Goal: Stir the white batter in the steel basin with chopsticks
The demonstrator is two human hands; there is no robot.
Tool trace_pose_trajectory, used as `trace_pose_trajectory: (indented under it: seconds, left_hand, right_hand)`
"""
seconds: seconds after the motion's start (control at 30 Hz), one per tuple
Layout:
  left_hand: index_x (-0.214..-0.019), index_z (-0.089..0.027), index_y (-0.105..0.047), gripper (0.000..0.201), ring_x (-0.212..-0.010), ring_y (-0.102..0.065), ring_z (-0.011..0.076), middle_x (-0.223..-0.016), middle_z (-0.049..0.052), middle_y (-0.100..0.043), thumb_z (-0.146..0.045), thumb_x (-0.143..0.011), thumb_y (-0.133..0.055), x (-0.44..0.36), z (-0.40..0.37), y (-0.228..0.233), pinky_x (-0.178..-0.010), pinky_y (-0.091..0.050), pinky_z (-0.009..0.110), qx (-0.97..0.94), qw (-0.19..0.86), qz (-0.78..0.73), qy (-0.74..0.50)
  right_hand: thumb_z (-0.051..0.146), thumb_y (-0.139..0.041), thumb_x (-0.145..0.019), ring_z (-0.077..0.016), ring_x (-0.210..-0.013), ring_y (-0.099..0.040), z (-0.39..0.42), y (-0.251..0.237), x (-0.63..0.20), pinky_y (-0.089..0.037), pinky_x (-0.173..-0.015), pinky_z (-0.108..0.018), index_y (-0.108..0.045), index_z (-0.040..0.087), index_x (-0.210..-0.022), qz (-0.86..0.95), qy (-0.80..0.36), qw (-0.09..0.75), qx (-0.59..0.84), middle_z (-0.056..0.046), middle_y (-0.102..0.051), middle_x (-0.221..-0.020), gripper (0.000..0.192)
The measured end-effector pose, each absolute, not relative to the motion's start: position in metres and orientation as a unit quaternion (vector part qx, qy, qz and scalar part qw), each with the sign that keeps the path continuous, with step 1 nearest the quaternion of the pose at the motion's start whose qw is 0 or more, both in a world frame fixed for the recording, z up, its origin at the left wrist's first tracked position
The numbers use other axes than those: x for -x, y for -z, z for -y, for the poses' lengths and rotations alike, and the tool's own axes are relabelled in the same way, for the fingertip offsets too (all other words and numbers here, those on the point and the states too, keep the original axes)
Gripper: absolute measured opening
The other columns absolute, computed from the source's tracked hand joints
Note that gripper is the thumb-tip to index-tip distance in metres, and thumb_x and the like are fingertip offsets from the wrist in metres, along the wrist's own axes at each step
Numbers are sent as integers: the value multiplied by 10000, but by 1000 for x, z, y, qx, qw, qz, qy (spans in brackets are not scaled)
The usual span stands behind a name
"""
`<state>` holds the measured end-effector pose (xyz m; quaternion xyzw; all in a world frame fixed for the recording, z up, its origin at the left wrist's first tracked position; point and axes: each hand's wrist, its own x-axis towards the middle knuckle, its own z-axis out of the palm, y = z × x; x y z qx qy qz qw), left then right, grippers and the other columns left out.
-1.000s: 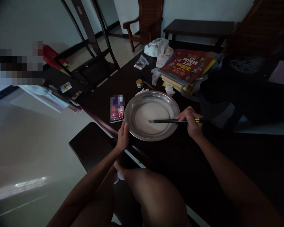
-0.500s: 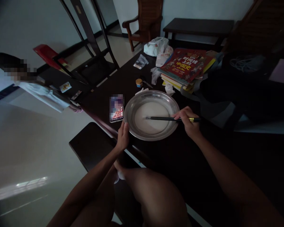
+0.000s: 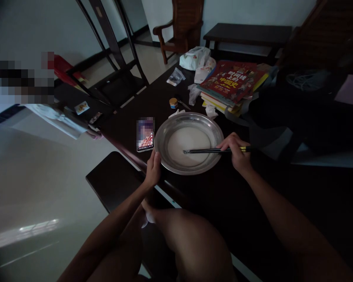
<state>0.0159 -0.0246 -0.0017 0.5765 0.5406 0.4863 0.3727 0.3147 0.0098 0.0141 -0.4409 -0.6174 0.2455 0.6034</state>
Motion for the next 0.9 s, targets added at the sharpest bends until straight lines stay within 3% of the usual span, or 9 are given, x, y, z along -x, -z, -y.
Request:
trace_pose_trajectory:
  seconds: [0.13, 0.3, 0.43, 0.6, 0.77, 0.9]
  left_hand:
    - [-1446, -170, -551, 744, -1378, -570, 297, -1464, 140, -622, -720, -980, -368, -16, 25, 1, -1182, -421, 429, -578, 373, -541, -484]
    - [-1451, -170, -548, 756, -1395, -556, 298, -1485, 140, -605, -729, -976, -364, -17, 25, 0, -1199, -405, 431, -578, 374, -543, -480]
    - [-1448, -178, -554, 748, -1389, -560, 296, -1479, 132, -613, -728, -977, -366, -17, 25, 0, -1191, -412, 426, -578, 373, -543, -481]
    - [-1449, -174, -552, 747, -1368, -577, 291, -1466, 135, -623, -726, -979, -370, -16, 25, 0, -1182, -419, 428, -580, 371, -541, -482]
    - [-1449, -169, -553, 752, -1384, -564, 294, -1478, 140, -612, -727, -978, -372, -16, 25, 0, -1188, -412, 425, -578, 372, -539, -486]
    - [-1454, -174, -547, 753, -1377, -573, 292, -1475, 137, -617, -729, -974, -378, -16, 24, 1, -1177, -426, 417, -578, 374, -538, -487]
  right_hand:
    - [514, -545, -974, -228, -753, -648, -9, -14, -314, -498, -772, -445, -707, 296, -645, 632, -247, 579, 452, -6, -742, -679, 426]
    - [498, -524, -984, -221, -686, -618, -9, -13, -315, -487, -733, -443, -669, 290, -590, 614, -237, 614, 436, -9, -726, -649, 469]
    - [505, -541, -977, -232, -754, -645, -9, -14, -315, -498, -771, -448, -711, 296, -644, 641, -240, 571, 454, -9, -734, -665, 428]
    - [509, -515, -988, -217, -694, -613, -9, -14, -315, -485, -747, -443, -659, 280, -581, 614, -228, 612, 444, -11, -723, -648, 488]
    - [478, -538, -985, -238, -788, -651, -9, -15, -314, -490, -791, -453, -717, 300, -663, 647, -228, 572, 450, -12, -747, -696, 409]
    - [505, -517, -987, -231, -691, -621, -10, -14, -314, -482, -748, -465, -671, 298, -598, 612, -221, 614, 447, -16, -726, -655, 467]
